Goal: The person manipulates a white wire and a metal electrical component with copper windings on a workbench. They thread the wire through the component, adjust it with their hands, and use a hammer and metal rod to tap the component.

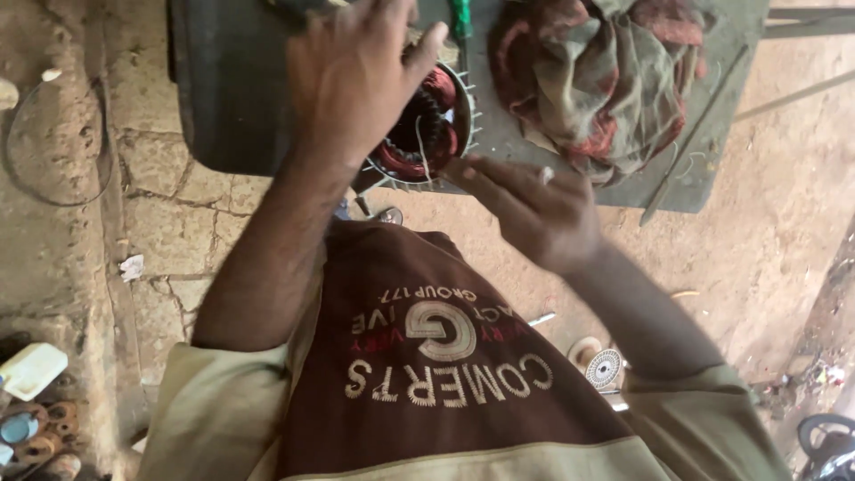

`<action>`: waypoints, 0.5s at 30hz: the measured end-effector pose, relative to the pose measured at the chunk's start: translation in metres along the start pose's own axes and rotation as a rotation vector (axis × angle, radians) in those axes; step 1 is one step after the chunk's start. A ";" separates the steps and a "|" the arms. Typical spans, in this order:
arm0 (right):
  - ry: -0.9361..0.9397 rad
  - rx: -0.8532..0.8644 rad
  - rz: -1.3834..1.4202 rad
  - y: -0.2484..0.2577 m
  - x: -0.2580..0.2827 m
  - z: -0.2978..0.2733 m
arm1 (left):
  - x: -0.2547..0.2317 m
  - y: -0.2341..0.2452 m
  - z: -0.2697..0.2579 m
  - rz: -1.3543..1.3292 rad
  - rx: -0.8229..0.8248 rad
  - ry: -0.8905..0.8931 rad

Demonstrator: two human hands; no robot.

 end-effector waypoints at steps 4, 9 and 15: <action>-0.062 0.204 0.133 0.040 -0.028 0.016 | 0.001 0.005 0.002 -0.023 0.049 0.004; 0.030 0.268 0.114 0.042 -0.042 0.032 | 0.001 0.007 -0.001 0.037 -0.069 -0.066; 0.092 0.285 0.016 0.013 -0.038 0.024 | 0.004 0.001 0.000 -0.050 -0.015 -0.021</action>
Point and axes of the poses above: each hand's wrist, its own z-axis towards the middle knuckle, its own y-axis out of the back of the hand, x = y × z, the point moved 3 cm from there along z, towards the middle knuckle, and after that the axes turned 8 degrees about -x, right-handed, at the moved point
